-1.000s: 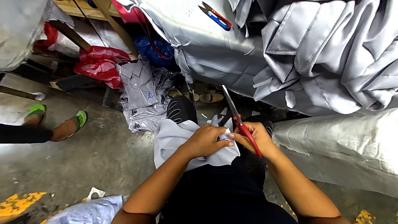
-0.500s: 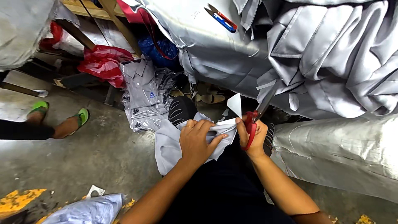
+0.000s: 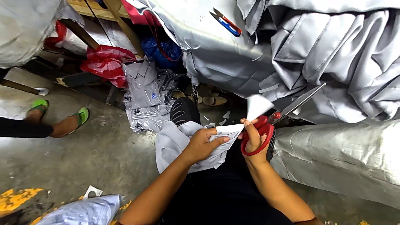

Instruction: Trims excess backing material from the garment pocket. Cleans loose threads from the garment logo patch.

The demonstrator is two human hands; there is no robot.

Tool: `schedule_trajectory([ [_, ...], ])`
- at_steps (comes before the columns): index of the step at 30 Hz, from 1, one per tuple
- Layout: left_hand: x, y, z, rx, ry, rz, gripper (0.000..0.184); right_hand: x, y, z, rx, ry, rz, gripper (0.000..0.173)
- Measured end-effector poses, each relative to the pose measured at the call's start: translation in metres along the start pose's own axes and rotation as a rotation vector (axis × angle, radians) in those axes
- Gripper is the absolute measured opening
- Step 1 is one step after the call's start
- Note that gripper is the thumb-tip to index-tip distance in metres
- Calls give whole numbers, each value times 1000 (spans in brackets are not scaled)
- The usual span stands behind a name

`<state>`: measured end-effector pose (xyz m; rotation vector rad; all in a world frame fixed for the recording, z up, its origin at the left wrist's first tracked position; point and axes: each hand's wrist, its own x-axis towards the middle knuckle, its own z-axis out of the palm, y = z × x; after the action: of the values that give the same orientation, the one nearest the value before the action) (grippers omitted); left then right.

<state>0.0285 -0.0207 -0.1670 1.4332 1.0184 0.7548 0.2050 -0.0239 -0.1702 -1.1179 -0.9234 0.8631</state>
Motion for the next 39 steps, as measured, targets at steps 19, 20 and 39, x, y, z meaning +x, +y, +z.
schedule_trajectory([
  [19, 1, -5, -3, 19, 86, 41, 12, 3, -20, -137, -520, -1067, 382, 71],
  [20, 1, -5, -2, 29, 77, 50, 12, 4, -18, -135, -507, -1075, 361, 70],
  [39, 2, -2, -8, 76, -49, 145, 21, 21, -18, -125, -481, -1129, 311, 65],
])
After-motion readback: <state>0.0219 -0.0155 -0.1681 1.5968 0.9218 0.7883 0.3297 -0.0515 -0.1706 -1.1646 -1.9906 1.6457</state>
